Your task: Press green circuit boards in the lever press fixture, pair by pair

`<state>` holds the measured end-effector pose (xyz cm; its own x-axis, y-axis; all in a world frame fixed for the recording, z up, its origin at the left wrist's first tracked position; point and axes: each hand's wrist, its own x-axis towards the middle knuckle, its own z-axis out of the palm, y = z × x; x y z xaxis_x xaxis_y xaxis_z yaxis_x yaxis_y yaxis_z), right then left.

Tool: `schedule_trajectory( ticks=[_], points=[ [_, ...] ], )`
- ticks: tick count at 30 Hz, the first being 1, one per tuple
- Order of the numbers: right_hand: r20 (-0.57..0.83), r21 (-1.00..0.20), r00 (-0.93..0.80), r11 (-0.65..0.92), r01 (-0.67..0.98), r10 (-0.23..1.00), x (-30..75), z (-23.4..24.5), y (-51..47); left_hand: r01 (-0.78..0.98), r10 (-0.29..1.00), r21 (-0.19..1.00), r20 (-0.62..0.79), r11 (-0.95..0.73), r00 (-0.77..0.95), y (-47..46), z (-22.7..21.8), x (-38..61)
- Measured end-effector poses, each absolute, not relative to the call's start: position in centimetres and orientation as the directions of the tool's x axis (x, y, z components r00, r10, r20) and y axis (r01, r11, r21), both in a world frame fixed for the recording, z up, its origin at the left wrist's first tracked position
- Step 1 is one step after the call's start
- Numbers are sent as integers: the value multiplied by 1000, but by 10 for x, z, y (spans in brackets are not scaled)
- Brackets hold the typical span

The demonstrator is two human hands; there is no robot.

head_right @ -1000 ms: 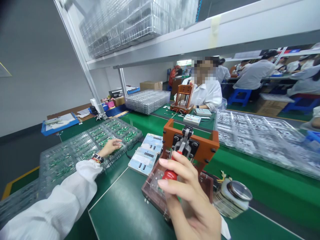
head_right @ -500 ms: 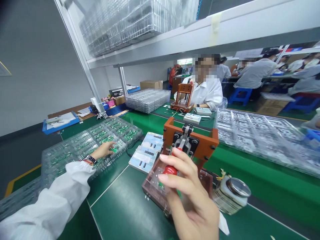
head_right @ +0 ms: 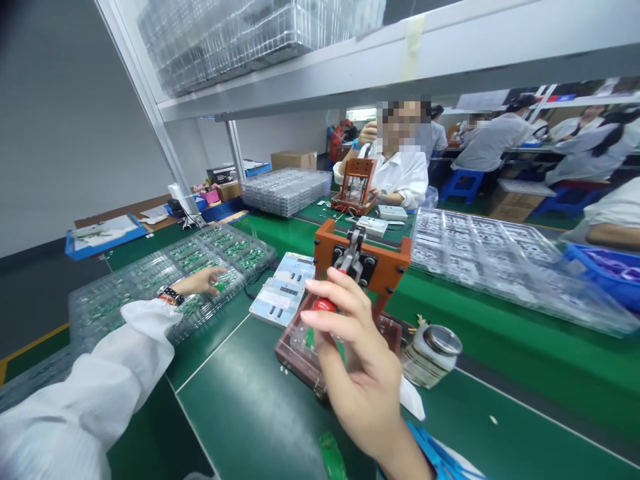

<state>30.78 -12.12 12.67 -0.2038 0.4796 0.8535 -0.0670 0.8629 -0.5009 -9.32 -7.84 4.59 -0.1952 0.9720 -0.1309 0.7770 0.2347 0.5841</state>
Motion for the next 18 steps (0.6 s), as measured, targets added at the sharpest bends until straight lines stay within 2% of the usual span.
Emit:
schedule_trajectory(
  ticks=[4,9,11,12,14,16,18],
  points=[
    [856,-498,-205,864,-76,475,308,127,-123,758,972,609,-110,232,-209,-80,57,-88],
    [836,-527,-226,846,-77,500,308,129,-126,784,974,594,6,179,-227,-103,82,-53],
    [830,-538,-230,839,-84,509,308,130,-127,780,998,624,-13,53,-57,-122,89,-18],
    [828,-541,-226,836,-89,512,307,130,-128,739,983,667,-50,-97,175,-133,90,4],
    [828,-547,-206,832,-96,521,305,131,-128,603,811,736,-129,-308,571,-155,87,51],
    [825,-555,-191,826,-100,532,303,132,-129,548,670,719,-155,-428,726,-171,75,93],
    [823,-560,-186,823,-102,537,302,132,-130,542,565,649,-204,-533,799,-177,60,122]
  ],
)
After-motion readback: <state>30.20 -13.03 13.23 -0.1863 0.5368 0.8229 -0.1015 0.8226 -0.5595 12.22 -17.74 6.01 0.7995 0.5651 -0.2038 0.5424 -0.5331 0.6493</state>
